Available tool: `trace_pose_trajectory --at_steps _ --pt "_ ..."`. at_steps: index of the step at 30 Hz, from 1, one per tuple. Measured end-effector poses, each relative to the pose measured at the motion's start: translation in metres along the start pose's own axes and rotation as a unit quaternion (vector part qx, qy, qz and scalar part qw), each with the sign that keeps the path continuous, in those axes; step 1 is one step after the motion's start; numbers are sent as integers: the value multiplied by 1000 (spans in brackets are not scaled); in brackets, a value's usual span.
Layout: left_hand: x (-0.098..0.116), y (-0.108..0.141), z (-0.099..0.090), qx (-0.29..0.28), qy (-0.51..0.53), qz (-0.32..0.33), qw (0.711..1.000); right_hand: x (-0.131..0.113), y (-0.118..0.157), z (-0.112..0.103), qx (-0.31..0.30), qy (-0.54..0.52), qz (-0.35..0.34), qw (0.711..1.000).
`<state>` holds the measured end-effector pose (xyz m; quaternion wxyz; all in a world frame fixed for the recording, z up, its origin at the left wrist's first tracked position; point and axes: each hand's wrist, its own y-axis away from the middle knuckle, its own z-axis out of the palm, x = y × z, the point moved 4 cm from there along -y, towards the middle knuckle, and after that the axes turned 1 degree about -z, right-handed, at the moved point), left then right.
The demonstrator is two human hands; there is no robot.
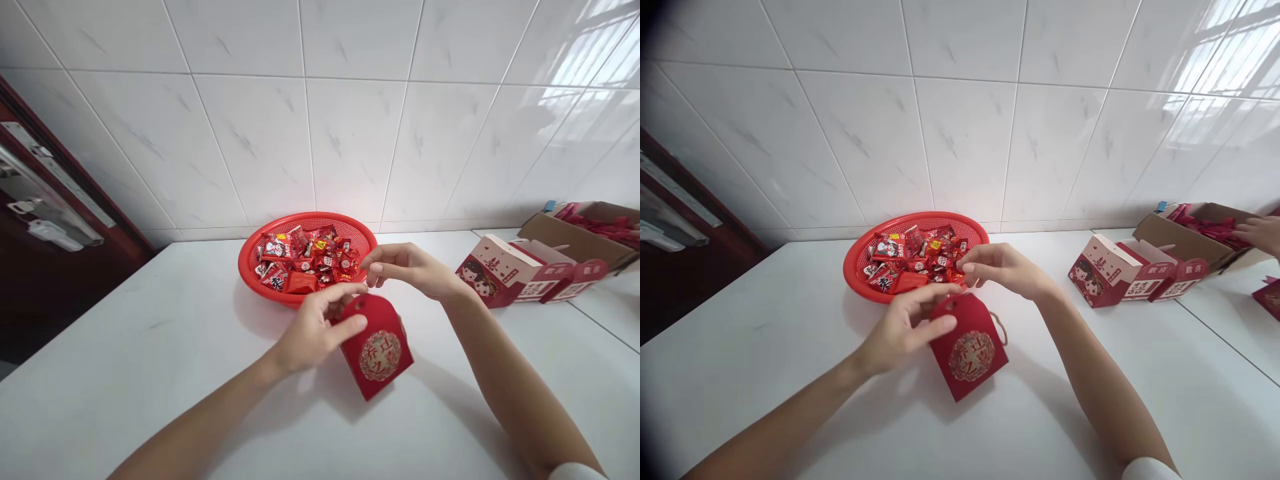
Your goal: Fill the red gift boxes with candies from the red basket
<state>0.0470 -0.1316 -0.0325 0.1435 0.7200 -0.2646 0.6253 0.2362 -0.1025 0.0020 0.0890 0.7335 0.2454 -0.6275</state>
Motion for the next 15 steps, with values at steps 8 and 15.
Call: trace_pose_trajectory --at_steps 8,15 --pt "23 -3 -37 84 153 34 984 12 2 -8 -42 -52 -3 998" --pt "31 3 -54 138 109 78 981 8 3 6 -109 -78 -9 991"
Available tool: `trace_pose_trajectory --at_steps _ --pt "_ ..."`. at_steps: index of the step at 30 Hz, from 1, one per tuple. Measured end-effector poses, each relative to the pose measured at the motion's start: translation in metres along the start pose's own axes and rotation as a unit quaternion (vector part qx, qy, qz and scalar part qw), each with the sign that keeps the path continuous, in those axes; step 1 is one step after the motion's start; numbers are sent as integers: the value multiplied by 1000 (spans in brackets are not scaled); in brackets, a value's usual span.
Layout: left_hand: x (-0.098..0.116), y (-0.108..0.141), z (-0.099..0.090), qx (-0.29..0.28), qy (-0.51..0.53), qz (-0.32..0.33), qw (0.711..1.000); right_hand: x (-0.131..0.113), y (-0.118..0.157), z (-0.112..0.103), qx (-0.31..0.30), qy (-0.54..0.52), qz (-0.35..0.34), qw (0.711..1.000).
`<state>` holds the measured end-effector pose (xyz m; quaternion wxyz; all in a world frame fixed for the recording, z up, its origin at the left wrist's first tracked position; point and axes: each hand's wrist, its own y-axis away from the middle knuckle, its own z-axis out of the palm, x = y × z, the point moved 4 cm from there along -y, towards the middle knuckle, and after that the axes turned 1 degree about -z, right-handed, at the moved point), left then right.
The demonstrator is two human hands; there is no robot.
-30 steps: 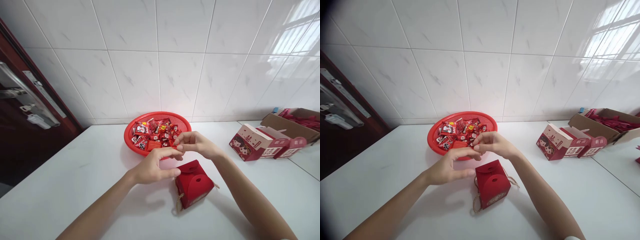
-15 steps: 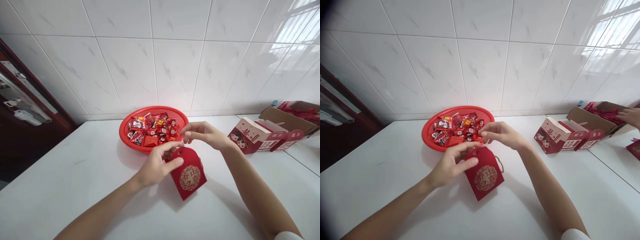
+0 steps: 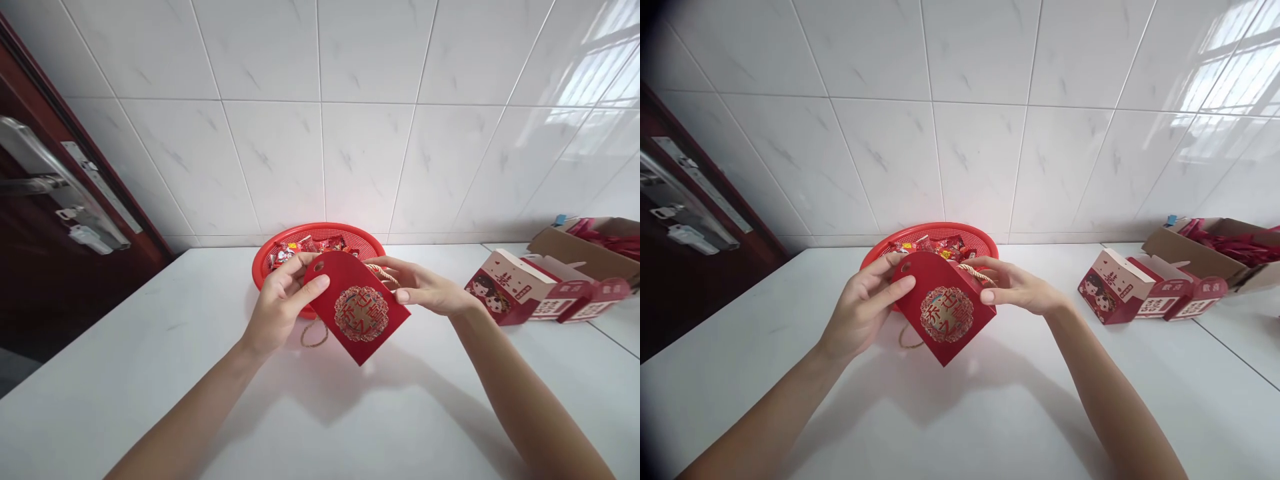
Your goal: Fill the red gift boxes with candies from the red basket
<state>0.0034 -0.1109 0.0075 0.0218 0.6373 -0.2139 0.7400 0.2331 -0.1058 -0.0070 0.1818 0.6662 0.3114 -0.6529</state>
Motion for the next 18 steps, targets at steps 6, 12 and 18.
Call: trace_pose_trajectory --at_steps 6,12,18 --pt "21 4 -6 40 -243 195 950 -7 1 6 49 19 31 998" --pt "42 10 -10 13 -470 262 843 -11 3 7 77 37 48 995" --pt "29 13 -12 -184 -338 -55 921 -21 6 13 105 87 39 990"
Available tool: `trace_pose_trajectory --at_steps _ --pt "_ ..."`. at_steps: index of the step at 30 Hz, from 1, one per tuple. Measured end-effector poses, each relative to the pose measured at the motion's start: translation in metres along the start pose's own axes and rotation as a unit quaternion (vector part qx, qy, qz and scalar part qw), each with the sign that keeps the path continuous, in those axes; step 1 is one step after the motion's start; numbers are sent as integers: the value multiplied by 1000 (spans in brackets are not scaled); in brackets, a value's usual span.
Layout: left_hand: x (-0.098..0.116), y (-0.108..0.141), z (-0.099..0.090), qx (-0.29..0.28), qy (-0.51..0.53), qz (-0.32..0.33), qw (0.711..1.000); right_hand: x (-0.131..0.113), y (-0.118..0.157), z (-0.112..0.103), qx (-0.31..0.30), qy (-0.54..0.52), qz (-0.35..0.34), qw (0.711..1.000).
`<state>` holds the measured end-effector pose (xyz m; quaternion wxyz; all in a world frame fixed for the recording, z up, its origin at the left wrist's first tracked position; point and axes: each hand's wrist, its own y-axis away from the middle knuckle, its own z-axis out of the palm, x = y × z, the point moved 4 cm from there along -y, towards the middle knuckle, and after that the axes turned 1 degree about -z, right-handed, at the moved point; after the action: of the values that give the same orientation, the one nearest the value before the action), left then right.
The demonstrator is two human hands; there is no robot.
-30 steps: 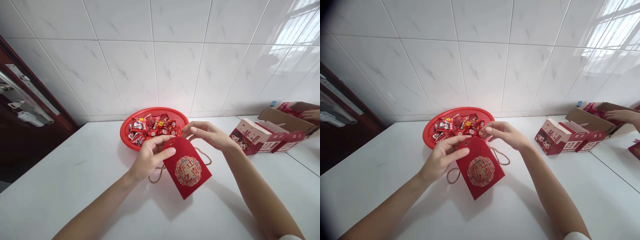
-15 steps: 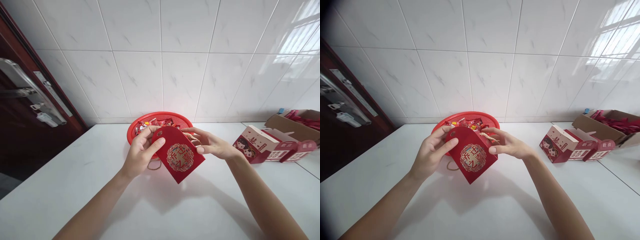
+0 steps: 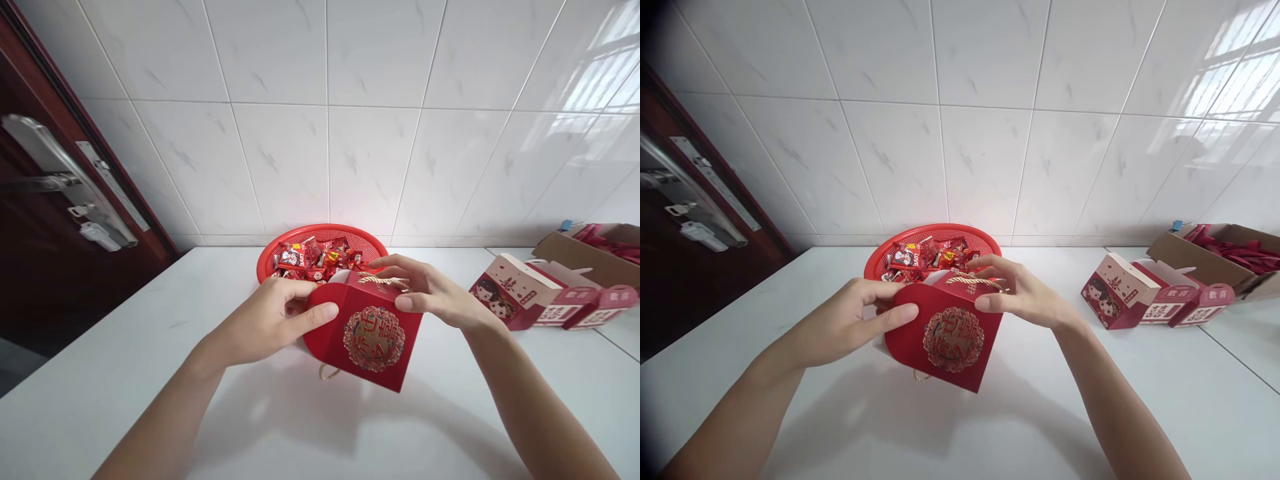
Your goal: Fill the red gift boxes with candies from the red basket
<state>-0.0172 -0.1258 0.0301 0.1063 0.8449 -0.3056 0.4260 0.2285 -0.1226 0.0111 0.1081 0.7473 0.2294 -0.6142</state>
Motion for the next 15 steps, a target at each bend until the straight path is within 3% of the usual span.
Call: trace_pose_trajectory --at_steps 3,5,11,15 --pt "-6 -1 7 -107 119 -24 987 -3 1 1 -1 15 -6 1000" --pt "-9 -3 8 -140 144 -18 979 -4 1 1 5 25 -4 1000" --pt "-7 -11 9 -121 187 6 975 -5 3 -6 44 10 5 999" --pt "-7 -14 7 -47 271 19 961 -6 7 -9 91 -9 10 996"
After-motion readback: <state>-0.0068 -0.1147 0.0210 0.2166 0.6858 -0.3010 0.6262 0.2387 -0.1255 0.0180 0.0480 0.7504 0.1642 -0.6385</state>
